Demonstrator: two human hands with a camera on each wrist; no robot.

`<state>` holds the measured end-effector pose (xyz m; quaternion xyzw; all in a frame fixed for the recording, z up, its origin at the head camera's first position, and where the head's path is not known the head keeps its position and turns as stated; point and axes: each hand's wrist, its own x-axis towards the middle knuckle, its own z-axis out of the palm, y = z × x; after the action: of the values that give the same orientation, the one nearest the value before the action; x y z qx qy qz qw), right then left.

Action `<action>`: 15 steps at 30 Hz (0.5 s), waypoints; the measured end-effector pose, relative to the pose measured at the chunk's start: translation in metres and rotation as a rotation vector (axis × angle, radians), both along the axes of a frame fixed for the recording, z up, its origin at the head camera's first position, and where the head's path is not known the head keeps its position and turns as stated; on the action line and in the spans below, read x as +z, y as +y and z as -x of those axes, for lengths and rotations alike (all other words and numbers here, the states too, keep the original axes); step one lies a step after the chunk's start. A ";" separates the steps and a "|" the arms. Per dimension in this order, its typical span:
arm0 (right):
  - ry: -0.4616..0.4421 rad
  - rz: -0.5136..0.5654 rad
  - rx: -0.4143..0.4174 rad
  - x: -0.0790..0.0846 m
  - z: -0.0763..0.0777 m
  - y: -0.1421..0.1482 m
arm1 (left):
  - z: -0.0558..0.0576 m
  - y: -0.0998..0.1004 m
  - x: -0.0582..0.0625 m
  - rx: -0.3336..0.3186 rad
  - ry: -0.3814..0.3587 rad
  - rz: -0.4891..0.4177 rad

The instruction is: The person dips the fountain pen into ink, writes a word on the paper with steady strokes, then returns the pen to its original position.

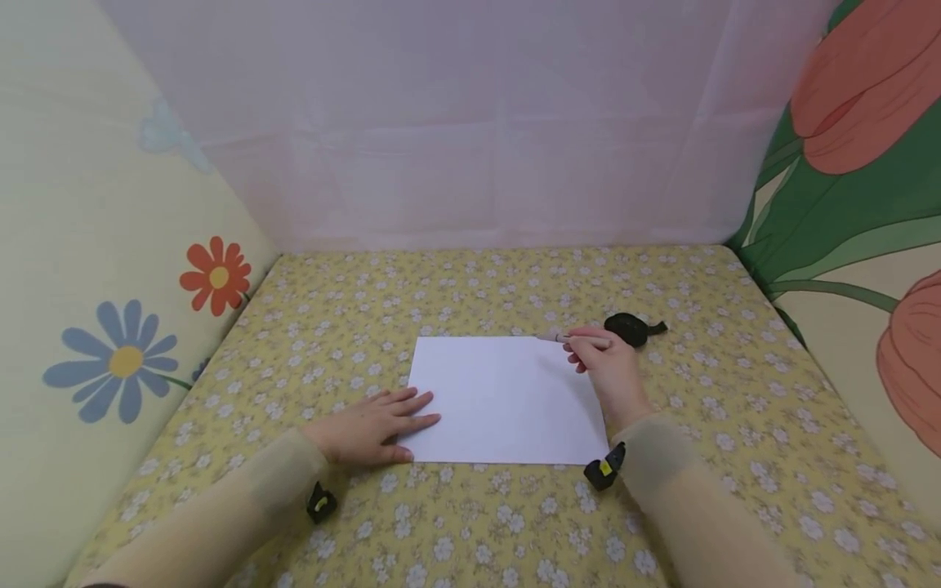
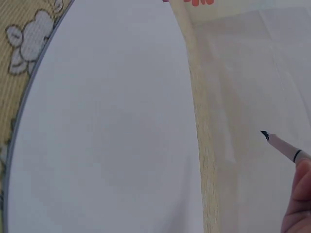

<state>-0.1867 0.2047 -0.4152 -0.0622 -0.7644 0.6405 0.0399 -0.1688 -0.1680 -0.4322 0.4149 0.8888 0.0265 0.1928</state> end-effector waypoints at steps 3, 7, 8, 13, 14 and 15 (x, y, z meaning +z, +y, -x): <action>-0.009 0.018 0.000 -0.002 -0.001 -0.005 | 0.000 0.000 0.000 -0.001 -0.002 0.001; -0.004 0.079 0.011 -0.004 -0.001 -0.011 | 0.000 0.000 0.000 0.003 0.000 0.014; 0.003 0.096 0.017 -0.004 -0.001 -0.012 | 0.000 0.000 0.000 0.005 0.000 0.015; 0.025 0.110 0.063 -0.005 -0.001 -0.018 | 0.000 0.000 0.000 0.009 -0.004 0.002; 0.021 0.108 0.071 -0.005 -0.001 -0.018 | 0.000 0.000 0.000 0.008 -0.002 -0.002; 0.017 0.106 0.080 -0.005 -0.001 -0.019 | 0.000 0.000 0.000 0.007 -0.001 -0.003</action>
<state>-0.1852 0.1856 -0.4207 -0.0281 -0.7309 0.6817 0.0172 -0.1686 -0.1682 -0.4324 0.4119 0.8901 0.0288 0.1927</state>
